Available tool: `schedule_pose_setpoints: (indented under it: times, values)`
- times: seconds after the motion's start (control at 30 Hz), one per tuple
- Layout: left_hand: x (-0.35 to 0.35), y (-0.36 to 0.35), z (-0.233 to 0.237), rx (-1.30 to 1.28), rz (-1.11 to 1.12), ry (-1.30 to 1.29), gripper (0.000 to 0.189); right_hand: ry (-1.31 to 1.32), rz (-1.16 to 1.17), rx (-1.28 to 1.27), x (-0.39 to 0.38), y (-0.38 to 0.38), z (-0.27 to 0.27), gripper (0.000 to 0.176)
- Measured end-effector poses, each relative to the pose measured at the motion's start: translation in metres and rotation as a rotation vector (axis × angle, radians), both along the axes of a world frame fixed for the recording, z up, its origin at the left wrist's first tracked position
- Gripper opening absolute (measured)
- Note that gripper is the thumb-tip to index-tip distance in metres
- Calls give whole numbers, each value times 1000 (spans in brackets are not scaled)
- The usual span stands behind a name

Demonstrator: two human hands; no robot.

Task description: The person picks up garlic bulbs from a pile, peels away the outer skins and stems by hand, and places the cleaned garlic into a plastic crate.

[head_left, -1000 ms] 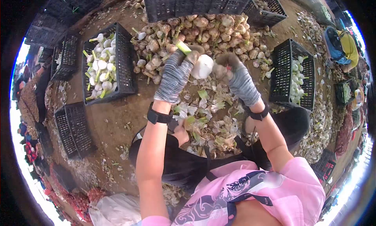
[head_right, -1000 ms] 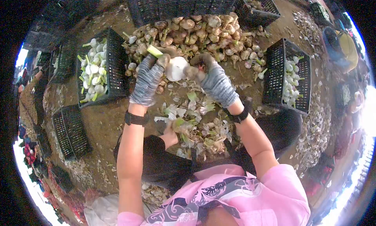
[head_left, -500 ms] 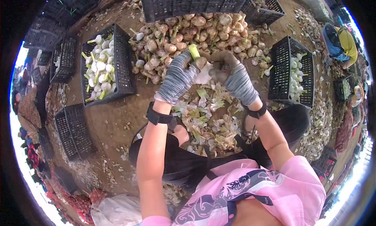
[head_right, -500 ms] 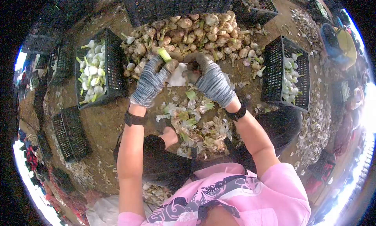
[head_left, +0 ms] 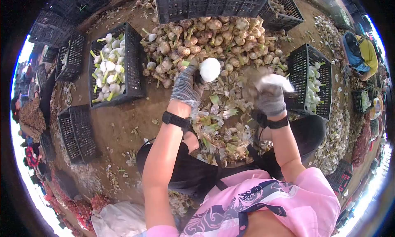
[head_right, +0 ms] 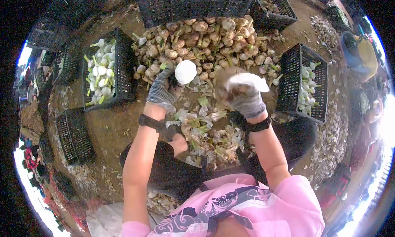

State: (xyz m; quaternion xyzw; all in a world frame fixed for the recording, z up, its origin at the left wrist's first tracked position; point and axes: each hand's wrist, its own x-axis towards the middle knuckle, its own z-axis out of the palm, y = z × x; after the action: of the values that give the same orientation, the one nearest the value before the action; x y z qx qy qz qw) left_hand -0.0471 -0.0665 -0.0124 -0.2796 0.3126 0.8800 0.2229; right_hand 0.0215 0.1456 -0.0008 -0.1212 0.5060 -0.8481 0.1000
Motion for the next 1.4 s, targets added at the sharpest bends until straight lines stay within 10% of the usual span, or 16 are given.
schedule_pose_setpoints:
  times: [0.1,0.17,0.23,0.3,0.4,0.5,0.6,0.73,0.87,1.0,1.07,1.1,1.17,1.2,1.4]
  values:
    - [-5,-4,0,30,18,-50,17,157,-168,708,-12,-5,-27,27]
    - [-12,-14,-1,-105,101,-154,25,296,182,1510,-21,-3,-91,29]
    - [-30,-41,-20,10,282,-129,26,121,544,1651,-23,-20,-78,29]
    - [-45,-82,-19,3,445,-75,20,214,509,1620,-16,-8,-154,30]
    - [-38,-137,2,-1508,138,553,25,217,449,1585,-15,-6,-188,31]
    - [-49,-177,21,-586,729,283,36,81,426,1584,-23,-5,-196,29]
    - [-47,-168,36,-400,954,174,28,-100,487,1497,-39,15,-285,30]
    - [-44,-128,39,-337,829,195,20,55,234,1693,-68,43,-392,28]
    - [-35,-79,46,-161,584,38,10,-353,-166,1690,-82,-15,-292,19]
    - [-28,-61,37,-220,502,46,10,-486,131,1853,-76,-39,-354,18]
    - [-27,-63,26,-183,406,162,11,24,-533,1945,-57,-39,-425,24]
    - [-28,-64,24,-189,411,167,11,203,-754,1935,-60,-49,-406,27]
    - [-29,-61,21,-205,394,108,11,-417,-211,1940,-72,-49,-345,30]
    - [-28,-58,20,-198,364,137,14,-444,-436,1591,-68,-50,-322,29]
    - [-10,-29,-6,-425,59,253,45,-160,-457,908,-73,-16,-230,28]
